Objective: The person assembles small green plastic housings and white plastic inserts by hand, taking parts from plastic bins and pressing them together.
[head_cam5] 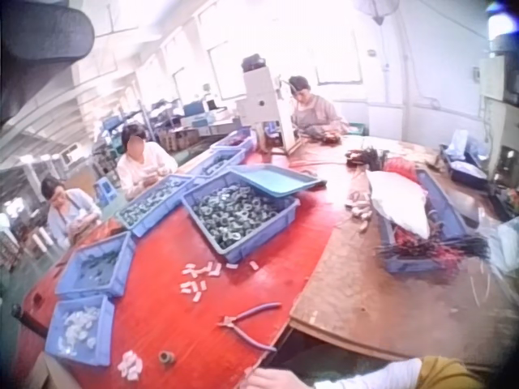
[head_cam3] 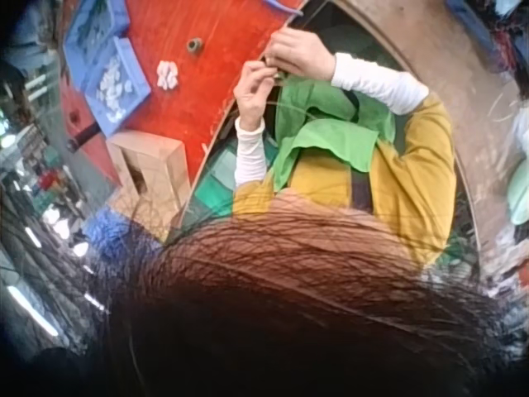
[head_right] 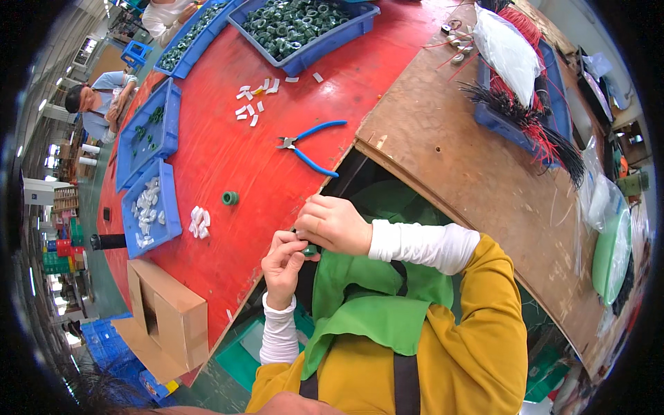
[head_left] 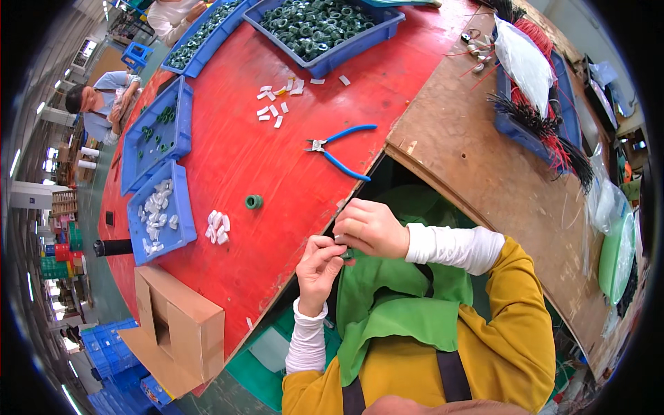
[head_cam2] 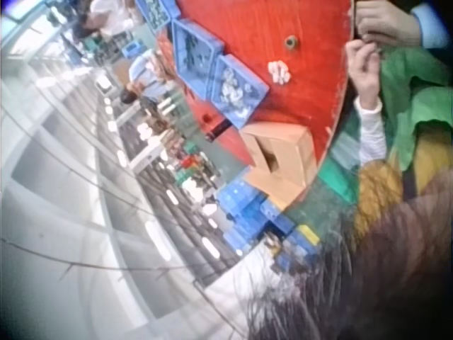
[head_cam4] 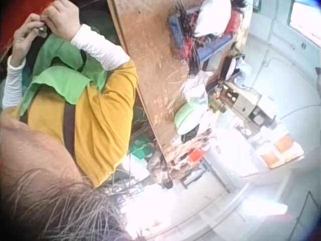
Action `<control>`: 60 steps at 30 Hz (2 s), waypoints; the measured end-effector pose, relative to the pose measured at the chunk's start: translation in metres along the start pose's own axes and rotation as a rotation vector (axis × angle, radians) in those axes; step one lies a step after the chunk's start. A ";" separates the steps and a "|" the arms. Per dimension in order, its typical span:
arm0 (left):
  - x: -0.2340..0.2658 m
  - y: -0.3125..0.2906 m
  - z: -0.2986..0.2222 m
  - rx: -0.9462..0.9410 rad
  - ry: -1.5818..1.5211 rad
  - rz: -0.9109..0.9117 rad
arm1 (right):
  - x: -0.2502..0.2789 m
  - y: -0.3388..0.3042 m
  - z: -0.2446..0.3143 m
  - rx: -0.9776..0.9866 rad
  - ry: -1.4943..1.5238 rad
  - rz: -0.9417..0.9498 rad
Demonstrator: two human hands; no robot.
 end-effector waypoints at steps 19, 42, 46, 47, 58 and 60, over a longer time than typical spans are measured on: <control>-0.002 -0.003 0.017 0.128 -0.334 -0.092 | -0.019 -0.026 -0.007 -0.398 0.471 0.190; -0.028 -0.030 -0.018 0.135 -0.319 -0.113 | -0.001 -0.011 0.107 0.393 -0.243 0.346; -0.038 -0.034 -0.020 0.136 -0.406 -0.125 | 0.016 -0.021 0.128 0.582 -0.180 0.194; -0.037 -0.031 -0.016 0.133 -0.407 -0.135 | 0.017 -0.020 0.133 0.588 -0.173 0.200; -0.040 -0.025 -0.015 0.255 -0.706 0.052 | 0.026 0.004 0.081 0.163 0.295 0.091; -0.037 -0.022 -0.012 0.235 -0.737 0.133 | 0.023 0.006 0.071 0.130 0.313 0.099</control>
Point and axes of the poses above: each hand's wrist, its own y-axis towards the middle knuckle, its own x-axis out of the back of the hand, z = x × y, the point moved 8 cm from there along y, towards the middle knuckle, and after that the axes turned 15 degrees about y, right-handed, at the moved point
